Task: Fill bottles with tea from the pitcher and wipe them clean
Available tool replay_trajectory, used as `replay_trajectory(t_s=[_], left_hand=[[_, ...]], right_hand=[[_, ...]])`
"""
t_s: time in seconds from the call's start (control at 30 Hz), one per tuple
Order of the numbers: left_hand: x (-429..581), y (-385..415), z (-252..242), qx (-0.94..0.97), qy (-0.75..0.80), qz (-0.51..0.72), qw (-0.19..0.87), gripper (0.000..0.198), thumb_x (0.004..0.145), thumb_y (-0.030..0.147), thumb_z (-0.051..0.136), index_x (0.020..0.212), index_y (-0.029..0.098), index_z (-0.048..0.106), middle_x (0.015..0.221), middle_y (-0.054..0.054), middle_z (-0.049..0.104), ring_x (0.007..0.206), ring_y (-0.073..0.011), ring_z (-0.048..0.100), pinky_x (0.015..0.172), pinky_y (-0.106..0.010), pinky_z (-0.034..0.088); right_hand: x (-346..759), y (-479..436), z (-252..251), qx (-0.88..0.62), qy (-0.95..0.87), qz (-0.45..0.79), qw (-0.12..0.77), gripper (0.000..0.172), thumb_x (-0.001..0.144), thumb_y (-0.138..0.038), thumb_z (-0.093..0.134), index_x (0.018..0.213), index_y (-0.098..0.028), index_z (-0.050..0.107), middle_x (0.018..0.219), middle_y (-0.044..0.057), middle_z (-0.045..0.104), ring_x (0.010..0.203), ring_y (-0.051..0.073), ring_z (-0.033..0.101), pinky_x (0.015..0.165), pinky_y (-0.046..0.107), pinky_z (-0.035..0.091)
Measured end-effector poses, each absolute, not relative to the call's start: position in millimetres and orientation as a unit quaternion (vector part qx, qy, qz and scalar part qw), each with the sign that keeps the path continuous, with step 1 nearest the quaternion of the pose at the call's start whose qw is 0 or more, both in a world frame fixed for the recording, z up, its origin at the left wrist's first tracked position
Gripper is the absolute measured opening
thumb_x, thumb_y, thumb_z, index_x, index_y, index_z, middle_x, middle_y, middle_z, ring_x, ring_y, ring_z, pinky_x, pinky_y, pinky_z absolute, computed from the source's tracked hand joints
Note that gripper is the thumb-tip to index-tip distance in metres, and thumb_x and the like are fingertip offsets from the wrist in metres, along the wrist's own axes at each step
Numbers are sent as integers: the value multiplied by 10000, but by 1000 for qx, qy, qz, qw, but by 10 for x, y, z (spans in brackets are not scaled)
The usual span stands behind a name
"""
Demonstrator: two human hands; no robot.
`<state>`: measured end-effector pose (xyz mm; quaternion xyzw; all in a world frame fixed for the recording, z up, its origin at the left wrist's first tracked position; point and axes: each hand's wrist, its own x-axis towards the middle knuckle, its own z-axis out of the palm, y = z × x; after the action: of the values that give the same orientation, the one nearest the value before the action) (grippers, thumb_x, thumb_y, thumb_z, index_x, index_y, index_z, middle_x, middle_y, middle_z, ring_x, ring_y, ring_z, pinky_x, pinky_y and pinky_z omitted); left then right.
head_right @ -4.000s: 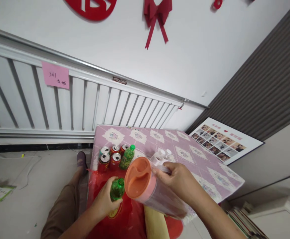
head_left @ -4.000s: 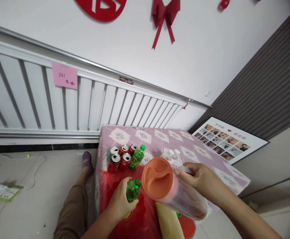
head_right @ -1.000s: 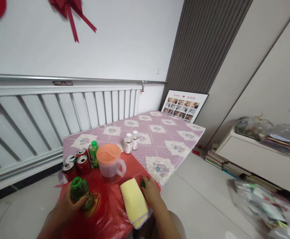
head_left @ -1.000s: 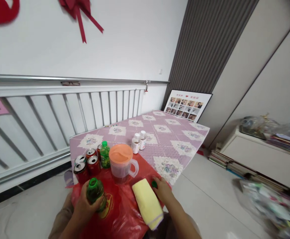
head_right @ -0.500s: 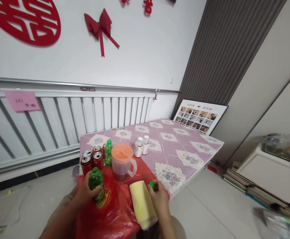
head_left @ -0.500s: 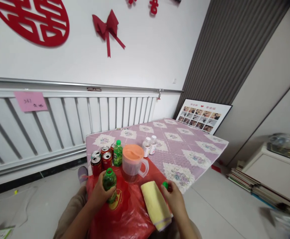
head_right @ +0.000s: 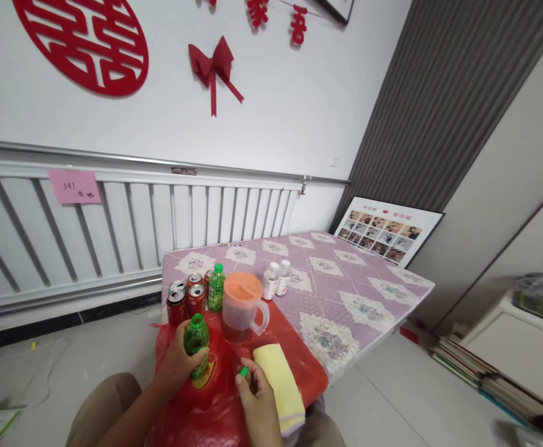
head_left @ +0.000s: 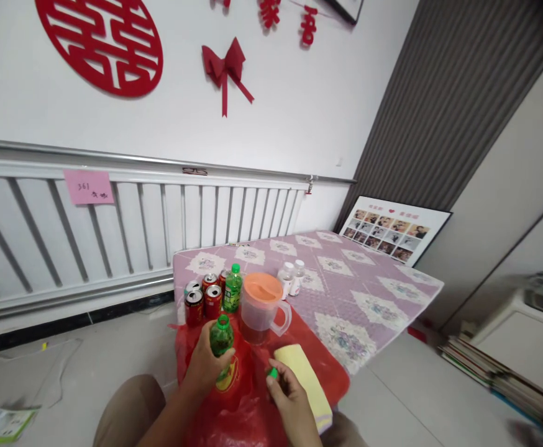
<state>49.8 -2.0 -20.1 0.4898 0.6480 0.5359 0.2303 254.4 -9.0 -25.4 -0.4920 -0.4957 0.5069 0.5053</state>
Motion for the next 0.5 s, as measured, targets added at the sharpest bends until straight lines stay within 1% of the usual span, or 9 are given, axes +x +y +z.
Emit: replay_trajectory(t_s=[0.07,0.2,0.37,0.5], left_hand=[[509,-22,-200,483,650,538,235,603,640,285,684,1187,183,451,1139,-94,630,1039,-262,638,952,-448,482],[490,1,-197,483,650,531,249,629,613,254,697,1184,169,447,1163,-121,617,1081,-287,618,957,-473,473],[481,50,-273,498,640,540,225,604,616,212,681,1171,176,447,1156,-109,610,1072,-267,611,961,-449,473],[501,93,-389,497,635,554,206,617,611,181,670,1187,175,449,1171,-113,608,1099,-265,599,976,-440,469]], right_hand=[[2437,-53,-174,-476,-480,535,507,408,630,-424,752,968,-206,688,695,-10,633,612,169,579,617,300,502],[2147,78,105,-458,-477,559,499,426,684,-417,734,1048,-217,641,769,-9,640,675,163,596,674,290,507],[1796,294,466,-402,-527,545,514,286,706,-374,716,935,-227,626,784,-14,621,703,150,575,654,254,503],[1625,436,527,-381,-569,510,521,228,712,-351,705,879,-223,617,789,-10,623,724,154,580,672,259,504]])
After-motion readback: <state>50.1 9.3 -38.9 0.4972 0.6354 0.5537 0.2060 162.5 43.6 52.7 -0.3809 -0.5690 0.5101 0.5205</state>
